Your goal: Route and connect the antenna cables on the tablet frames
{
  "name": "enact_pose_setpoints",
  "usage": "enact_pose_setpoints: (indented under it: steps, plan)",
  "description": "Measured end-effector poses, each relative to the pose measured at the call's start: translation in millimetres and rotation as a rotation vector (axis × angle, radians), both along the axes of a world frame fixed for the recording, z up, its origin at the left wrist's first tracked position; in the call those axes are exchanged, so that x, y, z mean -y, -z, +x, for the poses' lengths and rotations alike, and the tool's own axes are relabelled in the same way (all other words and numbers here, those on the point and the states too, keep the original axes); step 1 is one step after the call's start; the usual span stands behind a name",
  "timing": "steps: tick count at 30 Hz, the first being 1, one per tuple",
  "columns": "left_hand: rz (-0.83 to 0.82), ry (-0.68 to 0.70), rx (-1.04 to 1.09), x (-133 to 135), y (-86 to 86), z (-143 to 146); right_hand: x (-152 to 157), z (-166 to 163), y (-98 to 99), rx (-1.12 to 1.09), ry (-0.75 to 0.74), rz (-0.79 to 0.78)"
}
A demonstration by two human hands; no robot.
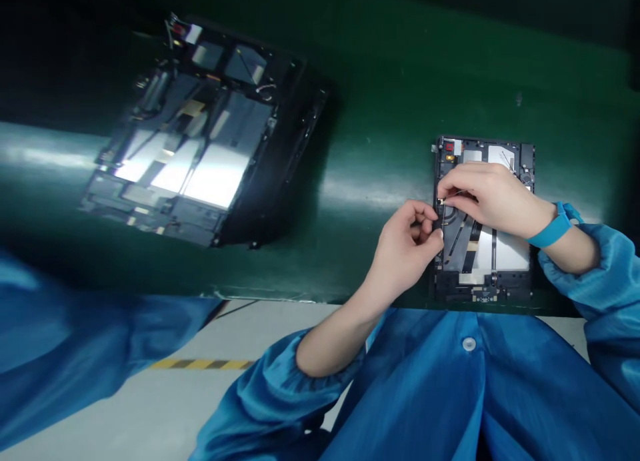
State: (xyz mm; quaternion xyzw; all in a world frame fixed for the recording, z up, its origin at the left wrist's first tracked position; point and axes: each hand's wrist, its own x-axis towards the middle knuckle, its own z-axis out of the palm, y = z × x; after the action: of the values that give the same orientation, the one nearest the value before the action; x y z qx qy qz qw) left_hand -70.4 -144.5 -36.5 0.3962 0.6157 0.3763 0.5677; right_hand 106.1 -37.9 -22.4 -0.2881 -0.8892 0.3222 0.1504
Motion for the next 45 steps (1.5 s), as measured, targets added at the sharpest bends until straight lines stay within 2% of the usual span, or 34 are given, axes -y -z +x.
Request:
enact_pose_setpoints:
  steps: [7, 17, 26, 34, 45]
  plan:
    - [0.025, 0.008, 0.029, -13, -0.5, -5, -1, -4, 5.4, -0.014, 0.014, 0.001]
    - [0.069, 0.066, -0.016, -13, 2.5, -9, -4, -6, 9.2, -0.046, -0.024, -0.018]
    - [0.007, 0.102, -0.080, -23, -1.8, -10, -16, -8, 3.7, -0.018, -0.016, -0.025]
    - [0.123, 0.195, -0.127, -42, 6.7, -18, -23, -10, 8.4, -0.031, 0.017, -0.052]
    - [0.142, 0.214, -0.136, -44, 8.0, -20, -22, -12, 11.8, -0.029, 0.045, -0.050]
